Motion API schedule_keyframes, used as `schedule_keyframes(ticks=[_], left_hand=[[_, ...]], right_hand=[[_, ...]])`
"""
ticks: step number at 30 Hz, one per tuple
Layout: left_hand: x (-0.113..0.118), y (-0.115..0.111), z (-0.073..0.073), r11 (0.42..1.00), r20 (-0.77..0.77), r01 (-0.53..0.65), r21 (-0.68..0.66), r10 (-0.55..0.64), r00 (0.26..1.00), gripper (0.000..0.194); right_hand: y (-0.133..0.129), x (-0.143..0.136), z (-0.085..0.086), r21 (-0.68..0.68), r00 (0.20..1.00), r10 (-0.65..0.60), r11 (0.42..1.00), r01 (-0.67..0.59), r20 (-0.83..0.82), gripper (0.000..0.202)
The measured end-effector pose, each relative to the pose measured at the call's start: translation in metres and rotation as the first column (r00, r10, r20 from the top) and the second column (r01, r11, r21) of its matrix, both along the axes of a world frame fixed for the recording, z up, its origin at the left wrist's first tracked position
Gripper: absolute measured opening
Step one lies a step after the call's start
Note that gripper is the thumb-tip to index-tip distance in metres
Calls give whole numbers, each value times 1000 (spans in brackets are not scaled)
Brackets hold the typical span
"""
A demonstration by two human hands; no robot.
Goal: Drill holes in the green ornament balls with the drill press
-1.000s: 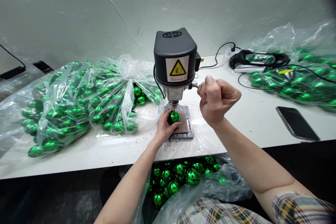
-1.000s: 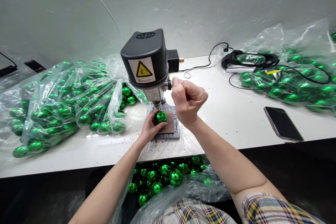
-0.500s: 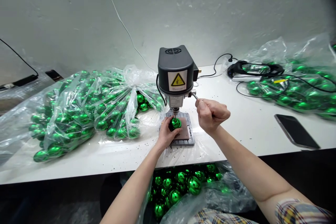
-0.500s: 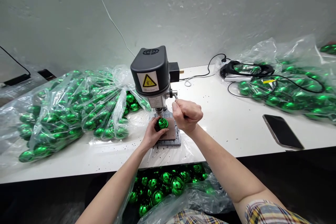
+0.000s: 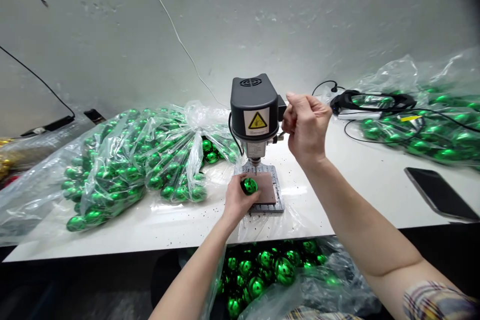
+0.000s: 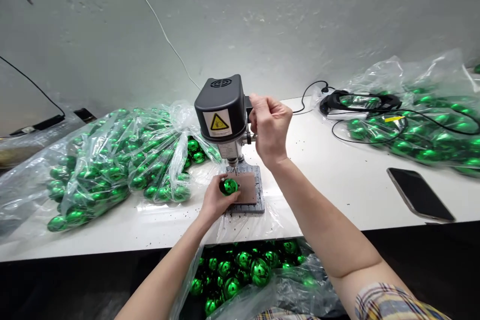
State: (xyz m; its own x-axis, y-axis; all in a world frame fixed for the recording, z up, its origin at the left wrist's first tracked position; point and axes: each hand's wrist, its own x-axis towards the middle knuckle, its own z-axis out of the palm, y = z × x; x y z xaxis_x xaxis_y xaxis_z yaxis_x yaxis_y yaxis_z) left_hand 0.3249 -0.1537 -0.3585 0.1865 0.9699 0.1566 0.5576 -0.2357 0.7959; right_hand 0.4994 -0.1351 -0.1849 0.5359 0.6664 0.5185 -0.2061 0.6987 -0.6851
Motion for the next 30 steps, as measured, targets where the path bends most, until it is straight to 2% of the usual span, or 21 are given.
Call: schedule_keyframes(ticks=[2, 3, 4, 6, 8, 10, 12, 14, 17, 19, 20, 21, 22, 23, 25, 26, 27, 28, 30], left_hand=[[-22, -4, 22, 987, -157, 129, -93, -143, 977, 59], [-33, -1, 31, 976, -215, 178, -125, -202, 956, 51], [-43, 7, 39, 976, -267, 184, -114, -209, 941, 40], [-57, 36, 46, 996, -411, 89, 29, -69, 909, 31], [-64, 73, 42, 989, -574, -33, 145, 111, 811, 25], [-65, 109, 30, 987, -664, -95, 133, 160, 731, 31], [-63, 135, 17, 987, -681, -118, 109, 161, 715, 38], [-63, 149, 8, 985, -666, -128, 113, 171, 726, 38], [-65, 151, 5, 980, -643, -141, 142, 199, 740, 38], [-67, 143, 8, 970, -498, -171, 175, 237, 834, 39], [-66, 136, 11, 969, -340, -190, 159, 235, 910, 40], [-65, 127, 13, 975, -121, -199, 104, 211, 970, 41], [-63, 117, 16, 984, 136, -178, 10, 175, 975, 42], [-60, 105, 18, 988, 379, -116, -103, 147, 914, 43], [-53, 81, 20, 954, 685, 65, -293, 162, 710, 40], [-50, 69, 21, 928, 756, 132, -349, 195, 625, 37], [-46, 58, 20, 904, 789, 176, -389, 228, 570, 35], [-42, 49, 19, 886, 799, 201, -418, 253, 546, 36], [-36, 35, 15, 863, 778, 209, -460, 278, 564, 44]], right_hand=[[1, 1, 5, -24, 1000, 8, 1000, -8, -6, 45], [1, 1, 4, -24, 1000, 1, 1000, -1, 0, 45], [1, 1, 3, -18, 1000, -8, 1000, 8, 5, 45], [1, 0, 1, 1, 1000, -24, 1000, 24, 9, 46], [0, -1, 0, 15, 999, -32, 999, 32, 10, 46], [-1, -1, 0, 18, 999, -32, 999, 32, 14, 46], [-1, -1, 0, 13, 999, -35, 999, 35, 25, 46], [-1, -1, 0, 9, 998, -43, 999, 42, 39, 47], [0, 0, -1, 15, 997, -57, 998, 56, 49, 47], [1, 0, -2, 22, 996, -73, 997, 72, 54, 48], [2, 0, -3, 25, 995, -82, 996, 81, 60, 48], [2, 0, -3, 30, 994, -91, 996, 89, 68, 49], [3, 1, -4, 38, 992, -99, 995, 96, 77, 49], [3, 1, -5, 47, 990, -107, 994, 104, 88, 50], [4, 2, -5, 62, 988, -117, 992, 111, 105, 51], [4, 2, -6, 69, 988, -116, 992, 109, 105, 51], [4, 2, -6, 73, 989, -111, 992, 104, 101, 52], [4, 2, -6, 74, 989, -107, 992, 100, 97, 52], [4, 3, -7, 73, 990, -107, 992, 101, 94, 52]])
